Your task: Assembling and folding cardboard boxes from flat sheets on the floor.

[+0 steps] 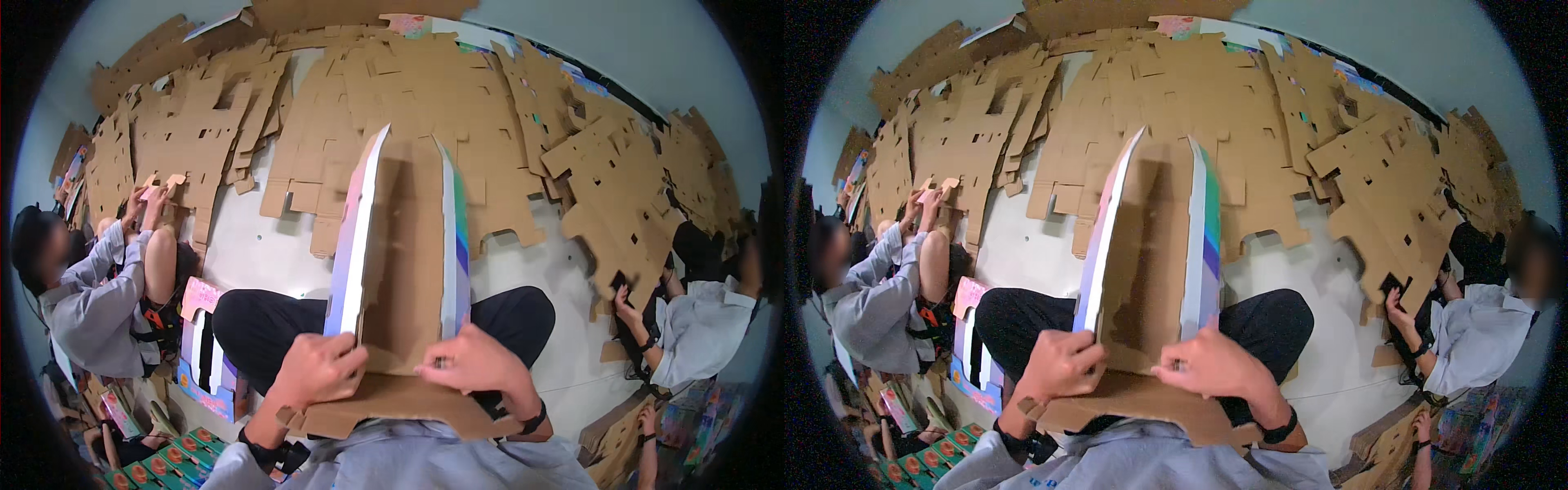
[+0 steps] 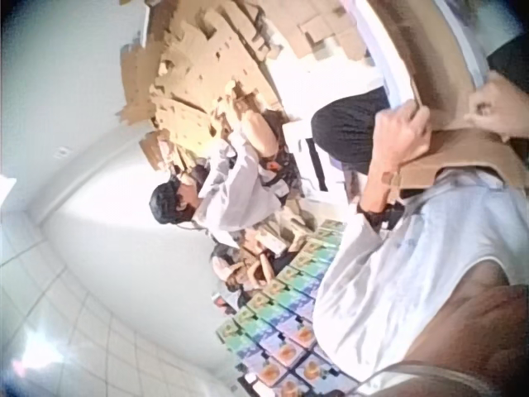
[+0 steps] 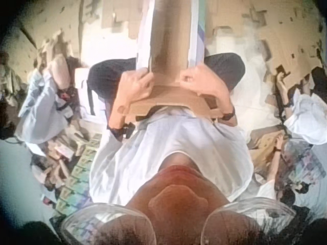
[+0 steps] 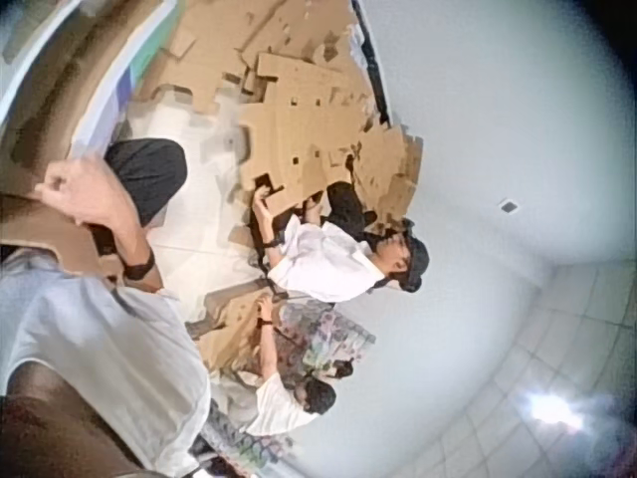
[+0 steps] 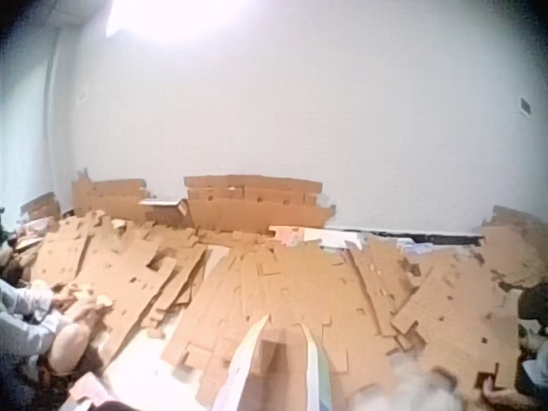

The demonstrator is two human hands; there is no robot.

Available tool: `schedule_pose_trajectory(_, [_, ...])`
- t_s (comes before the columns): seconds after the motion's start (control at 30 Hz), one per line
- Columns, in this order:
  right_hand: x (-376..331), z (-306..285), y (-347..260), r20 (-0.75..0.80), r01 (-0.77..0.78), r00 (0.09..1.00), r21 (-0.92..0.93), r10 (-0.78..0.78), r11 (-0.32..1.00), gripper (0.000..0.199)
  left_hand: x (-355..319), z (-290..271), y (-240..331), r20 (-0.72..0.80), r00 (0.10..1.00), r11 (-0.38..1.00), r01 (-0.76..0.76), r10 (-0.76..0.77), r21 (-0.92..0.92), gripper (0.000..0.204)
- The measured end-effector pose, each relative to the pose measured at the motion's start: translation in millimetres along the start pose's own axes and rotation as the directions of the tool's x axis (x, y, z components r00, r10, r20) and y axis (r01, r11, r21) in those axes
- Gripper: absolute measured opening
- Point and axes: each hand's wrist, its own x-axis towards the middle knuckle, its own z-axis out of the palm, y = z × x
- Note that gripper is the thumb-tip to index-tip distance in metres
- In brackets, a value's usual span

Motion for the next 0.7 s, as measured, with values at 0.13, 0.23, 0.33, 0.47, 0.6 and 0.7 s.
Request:
schedule_pose_trajectory(0.13, [-1,40,10,0.086,-0.014,0.996,-0.088,0.021,0.996,0.033,-35,8,28,0.234,0.971,0.998,-0.034,0.047,-0.059,0.014])
schedule_pose_trajectory(0.23, [12,71,23,0.05,0.036,0.998,-0.267,-0.023,0.963,0.035,-51,36,37,0.236,0.97,0.997,-0.052,0.062,-0.051,0.016])
schedule_pose_trajectory(0.33, [23,95,30,-0.089,0.038,0.992,-0.459,-0.088,0.888,0.034,-56,65,31,0.297,0.951,0.996,-0.093,0.088,0.004,0.016])
schedule_pose_trajectory(0.47, [33,97,31,-0.214,0.055,0.974,-0.112,-0.078,0.992,0.029,-56,74,21,0.325,0.942,0.996,-0.089,0.08,0.011,0.022])
schedule_pose_trajectory(0.6, [31,87,35,-0.326,-0.007,0.934,0.394,0.147,0.919,0.022,-62,41,2,0.304,0.947,0.988,-0.069,0.108,-0.134,0.042])
schedule_pose_trajectory(0.7, [29,87,43,-0.34,0.045,0.932,0.452,0.126,0.891,0.021,-75,13,-14,0.387,0.916,0.994,-0.093,0.107,-0.054,0.054])
